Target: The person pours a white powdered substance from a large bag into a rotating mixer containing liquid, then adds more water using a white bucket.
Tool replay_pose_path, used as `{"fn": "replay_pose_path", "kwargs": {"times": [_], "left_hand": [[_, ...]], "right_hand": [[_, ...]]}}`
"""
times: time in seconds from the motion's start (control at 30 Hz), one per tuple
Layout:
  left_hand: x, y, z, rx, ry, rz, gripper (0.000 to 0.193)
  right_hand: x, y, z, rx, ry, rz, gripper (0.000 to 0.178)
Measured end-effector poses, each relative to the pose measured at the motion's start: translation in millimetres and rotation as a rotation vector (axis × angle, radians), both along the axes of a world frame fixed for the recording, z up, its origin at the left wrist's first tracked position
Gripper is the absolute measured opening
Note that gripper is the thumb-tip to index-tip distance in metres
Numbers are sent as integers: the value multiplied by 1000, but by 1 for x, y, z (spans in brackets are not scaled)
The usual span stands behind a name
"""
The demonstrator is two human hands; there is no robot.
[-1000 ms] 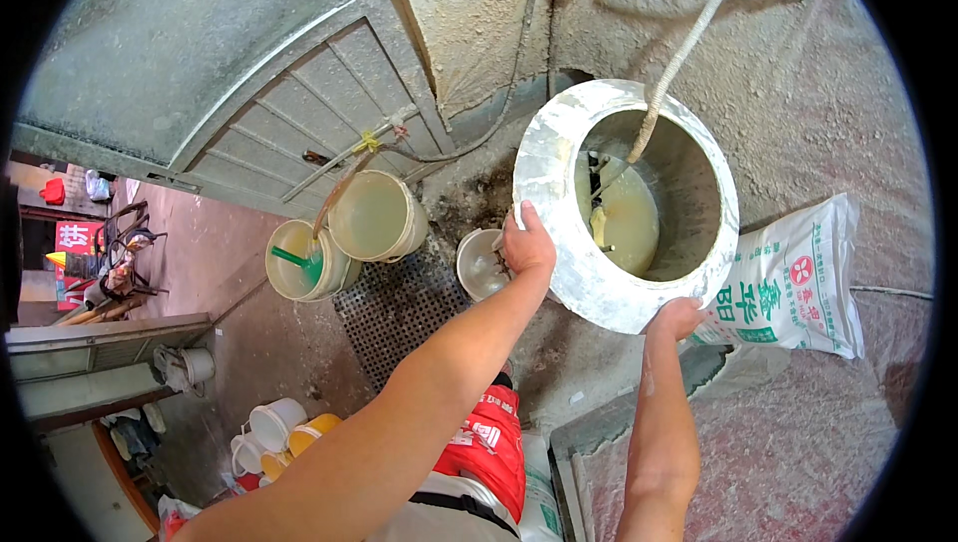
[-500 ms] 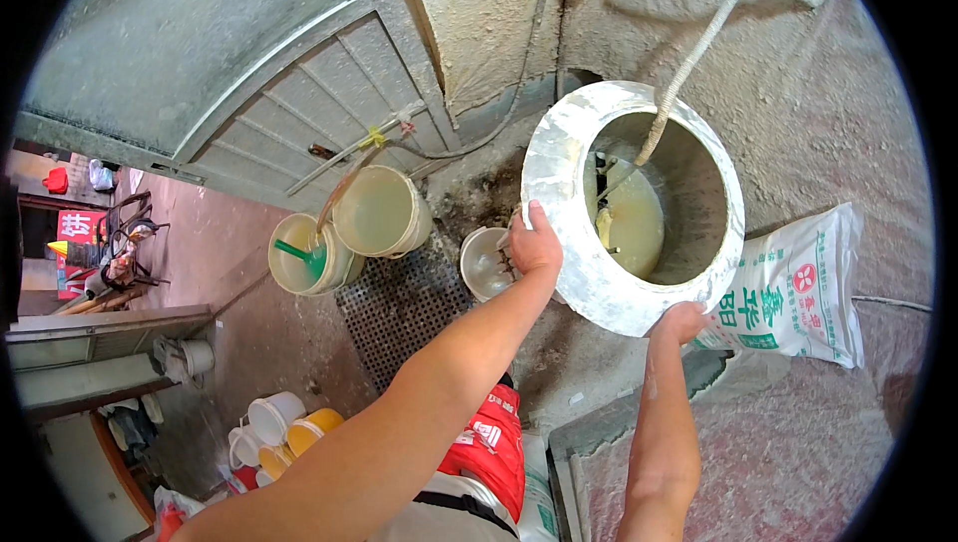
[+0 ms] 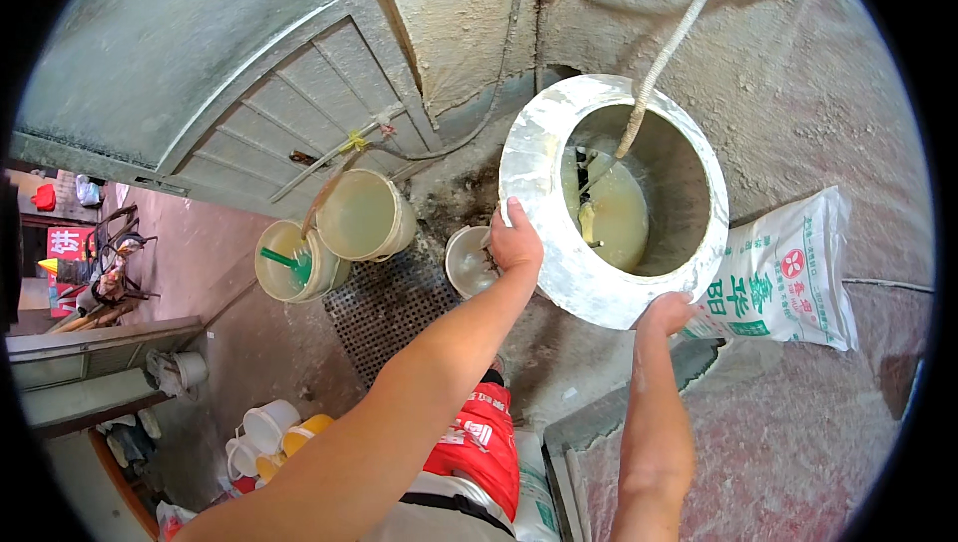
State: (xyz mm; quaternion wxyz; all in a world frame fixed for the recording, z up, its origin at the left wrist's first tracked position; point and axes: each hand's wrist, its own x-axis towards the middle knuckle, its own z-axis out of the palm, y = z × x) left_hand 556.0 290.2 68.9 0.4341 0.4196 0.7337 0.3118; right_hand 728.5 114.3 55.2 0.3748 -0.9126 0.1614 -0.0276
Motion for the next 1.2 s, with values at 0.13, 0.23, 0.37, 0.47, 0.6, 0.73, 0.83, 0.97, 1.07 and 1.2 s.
{"fn": "replay_pose_path", "kwargs": {"times": [0.13, 0.23, 0.37, 0.47, 0.6, 0.73, 0.83, 0.97, 1.07, 1.2], "left_hand": [[-4, 2, 4, -28, -15, -14, 54], [-4, 3, 0, -16, 26, -11, 56], [4, -1, -11, -27, 33, -53, 60], [-4, 5, -17, 9, 141, 7, 61], [2, -2, 14, -43, -2, -21, 60], [4, -4, 10, -19, -4, -11, 66], [4, -4, 15, -30, -10, -15, 67], [5, -5, 15, -33, 28, -4, 67], [4, -4, 11, -27, 43, -9, 66], [4, -3, 11, -2, -16, -14, 65]], "right_hand": [[-1, -1, -2, 8, 42, -2, 47], [-7, 5, 6, -38, 41, -8, 44], [0, -6, -17, -110, 6, 58, 40], [-9, 11, -2, -39, -86, -20, 40], [-2, 2, -4, -11, -57, 16, 44], [-11, 9, 20, -39, -22, -28, 45], [-16, 14, 32, -36, -13, -43, 44], [-13, 11, 26, -62, -49, -46, 44], [-11, 10, 23, -57, 26, -57, 45], [-10, 9, 18, -54, 14, -51, 45]]}}
